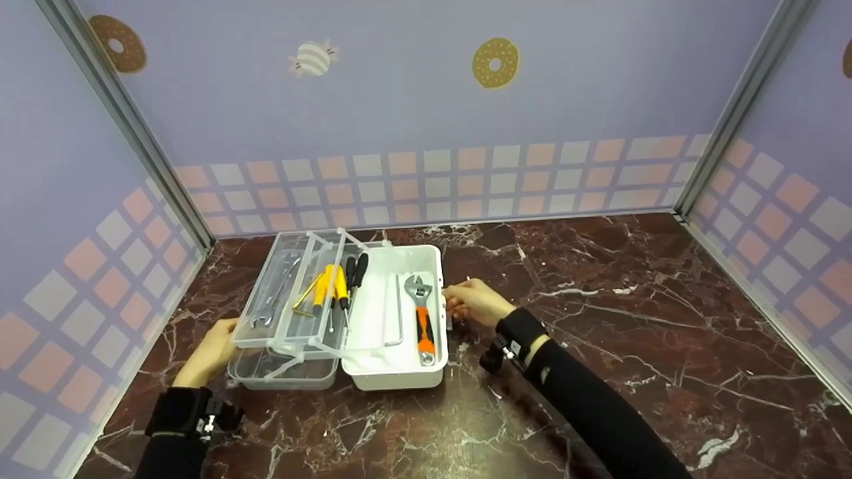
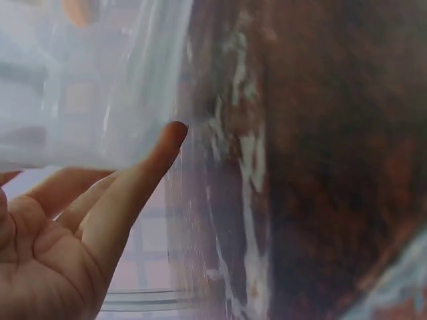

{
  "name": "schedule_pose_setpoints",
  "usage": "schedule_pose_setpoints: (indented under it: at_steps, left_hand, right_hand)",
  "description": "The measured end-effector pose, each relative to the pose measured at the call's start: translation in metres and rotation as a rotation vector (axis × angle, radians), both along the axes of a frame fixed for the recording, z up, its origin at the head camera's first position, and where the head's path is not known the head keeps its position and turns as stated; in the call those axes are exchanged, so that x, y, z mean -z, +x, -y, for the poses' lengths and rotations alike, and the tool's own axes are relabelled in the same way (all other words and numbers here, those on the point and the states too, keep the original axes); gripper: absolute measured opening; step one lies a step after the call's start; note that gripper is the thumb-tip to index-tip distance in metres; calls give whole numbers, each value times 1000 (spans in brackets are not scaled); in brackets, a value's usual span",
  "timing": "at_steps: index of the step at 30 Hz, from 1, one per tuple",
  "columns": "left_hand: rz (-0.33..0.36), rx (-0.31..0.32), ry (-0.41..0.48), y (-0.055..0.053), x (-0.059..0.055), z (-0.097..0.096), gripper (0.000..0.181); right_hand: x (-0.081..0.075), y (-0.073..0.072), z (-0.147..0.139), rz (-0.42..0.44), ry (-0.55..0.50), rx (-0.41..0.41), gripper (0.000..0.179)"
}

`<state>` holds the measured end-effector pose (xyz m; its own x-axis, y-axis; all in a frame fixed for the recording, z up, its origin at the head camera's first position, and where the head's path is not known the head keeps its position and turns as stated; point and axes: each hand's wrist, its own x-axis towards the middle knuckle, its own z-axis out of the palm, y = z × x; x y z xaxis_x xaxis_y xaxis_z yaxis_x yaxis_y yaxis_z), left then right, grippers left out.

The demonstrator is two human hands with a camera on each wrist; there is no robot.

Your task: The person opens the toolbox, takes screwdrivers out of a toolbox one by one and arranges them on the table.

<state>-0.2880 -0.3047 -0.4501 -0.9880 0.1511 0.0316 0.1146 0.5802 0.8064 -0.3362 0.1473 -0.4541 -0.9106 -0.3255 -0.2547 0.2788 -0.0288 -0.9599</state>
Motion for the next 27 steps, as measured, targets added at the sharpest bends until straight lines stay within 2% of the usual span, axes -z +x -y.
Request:
schedule_pose_setpoints:
  at_steps: [2,4,9,13,18,21,24,27]
  left_hand:
    - [-61,-23,-167,-1,0,3,33]
    - [-108,-56,-257,-1,1,4,29]
    - [-178,-125,-293,-3,5,0,23]
    - [-149,-115,-266,-4,4,-2,23]
    - [-5,-76,-143,-5,-4,0,37]
    - [58,-119,-73,-2,-11,0,52]
    - [61,-166,-42,1,-22,-2,63]
    - [30,-159,64,3,-33,-4,64]
  right_hand:
    - [0,0,1,3,7,-4,14]
    - [0,0,1,3,14,-10,15]
    - [0,0,0,8,28,0,15]
    - [0,0,-2,6,40,14,16]
    - [0,0,-2,-1,33,12,18]
    - [1,0,-1,-3,32,4,17]
    - [1,-1,-2,4,38,9,15]
    - [1,-1,-2,12,39,13,14]
